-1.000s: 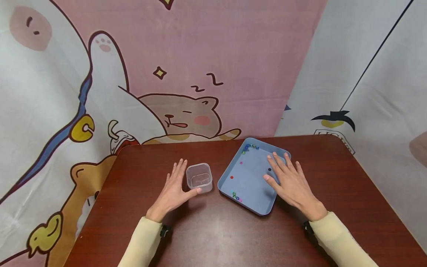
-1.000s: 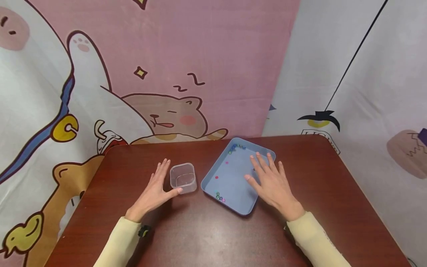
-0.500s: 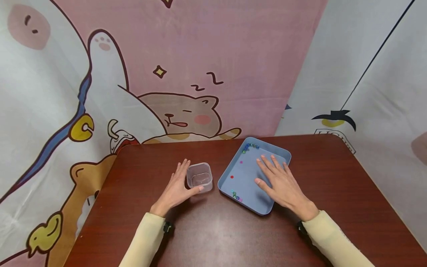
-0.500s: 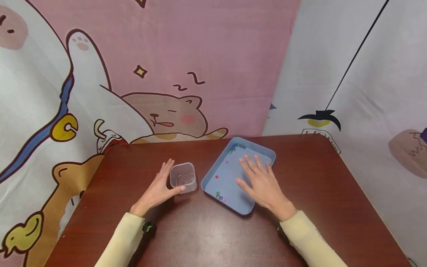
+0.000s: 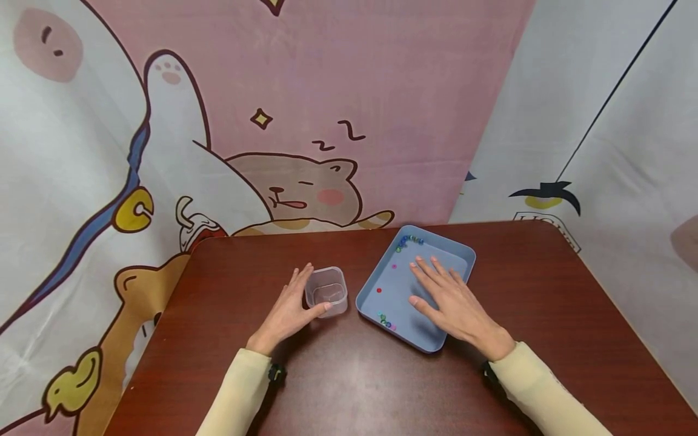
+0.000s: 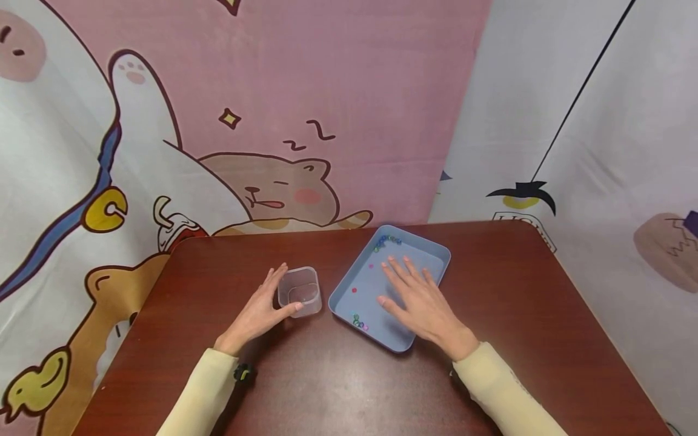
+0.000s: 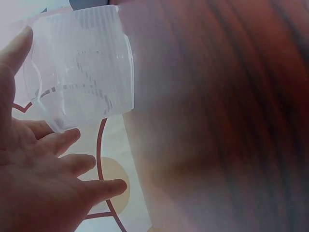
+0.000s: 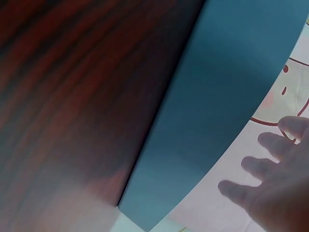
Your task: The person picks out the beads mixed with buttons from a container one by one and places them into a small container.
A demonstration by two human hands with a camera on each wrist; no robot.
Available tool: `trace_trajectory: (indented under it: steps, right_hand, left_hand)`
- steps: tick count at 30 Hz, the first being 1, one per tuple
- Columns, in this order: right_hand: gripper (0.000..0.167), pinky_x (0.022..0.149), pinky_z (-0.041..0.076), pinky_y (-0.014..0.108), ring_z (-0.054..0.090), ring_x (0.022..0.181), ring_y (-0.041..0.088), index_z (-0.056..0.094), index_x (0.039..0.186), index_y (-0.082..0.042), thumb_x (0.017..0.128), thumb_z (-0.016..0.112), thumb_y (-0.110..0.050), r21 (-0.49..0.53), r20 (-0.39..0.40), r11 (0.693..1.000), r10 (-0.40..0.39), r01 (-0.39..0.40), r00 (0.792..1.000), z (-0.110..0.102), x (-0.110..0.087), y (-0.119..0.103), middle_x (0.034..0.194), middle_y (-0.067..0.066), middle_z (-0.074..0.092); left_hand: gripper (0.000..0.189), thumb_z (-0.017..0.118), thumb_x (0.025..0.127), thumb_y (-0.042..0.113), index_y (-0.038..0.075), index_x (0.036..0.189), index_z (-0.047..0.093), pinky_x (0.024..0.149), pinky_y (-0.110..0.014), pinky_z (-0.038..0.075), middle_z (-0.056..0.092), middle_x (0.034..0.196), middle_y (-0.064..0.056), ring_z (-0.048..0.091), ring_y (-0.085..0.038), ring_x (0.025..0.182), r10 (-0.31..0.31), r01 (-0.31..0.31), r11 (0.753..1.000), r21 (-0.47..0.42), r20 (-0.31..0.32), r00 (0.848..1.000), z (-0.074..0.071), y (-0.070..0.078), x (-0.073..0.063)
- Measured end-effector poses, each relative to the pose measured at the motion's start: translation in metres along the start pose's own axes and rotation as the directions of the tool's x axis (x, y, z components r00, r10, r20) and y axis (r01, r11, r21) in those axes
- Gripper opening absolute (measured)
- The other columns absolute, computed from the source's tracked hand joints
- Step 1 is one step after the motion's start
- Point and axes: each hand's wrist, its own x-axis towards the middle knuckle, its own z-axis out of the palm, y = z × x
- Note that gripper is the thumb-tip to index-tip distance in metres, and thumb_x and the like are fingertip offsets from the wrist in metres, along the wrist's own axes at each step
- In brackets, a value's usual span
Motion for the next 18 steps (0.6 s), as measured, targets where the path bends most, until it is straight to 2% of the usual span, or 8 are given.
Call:
trace_trajectory:
  steps: [7,12,18]
  right_hand:
    - [0.073,0.116,0.027,0.070,0.025,0.155,0.038,0.035,0.163,-0.018,0.102,0.061,-0.050,0.102,0.059,0.993,-0.071,0.064,0.996,0.002,0.005,-0.001,0.169,0.007,0.030]
    - [0.072,0.118,0.028,0.066,0.024,0.156,0.035,0.036,0.163,-0.018,0.102,0.062,-0.048,0.147,0.105,0.981,-0.142,0.126,0.984,0.002,0.011,-0.002,0.169,0.003,0.030]
    - [0.065,0.117,0.032,0.065,0.031,0.153,0.034,0.050,0.155,-0.011,0.100,0.069,-0.041,0.152,0.156,0.971,-0.206,0.182,0.966,0.008,0.017,-0.004,0.164,0.006,0.040]
  left_hand:
    - [0.102,0.076,0.089,0.058,0.008,0.165,0.027,0.122,-0.063,0.024,0.023,0.171,-0.006,0.015,-0.035,0.158,-0.002,0.002,1.000,-0.019,-0.006,1.000,0.001,-0.003,0.001]
    - [0.102,0.076,0.089,0.058,0.011,0.165,0.026,0.122,-0.060,0.025,0.023,0.171,-0.008,0.016,-0.031,0.158,-0.001,0.001,1.000,-0.022,-0.006,1.000,0.001,-0.003,0.001]
    - [0.102,0.077,0.089,0.055,0.010,0.165,0.026,0.122,-0.059,0.027,0.023,0.171,-0.011,0.017,-0.030,0.158,0.007,-0.007,1.000,-0.026,-0.014,1.000,0.002,-0.003,0.000]
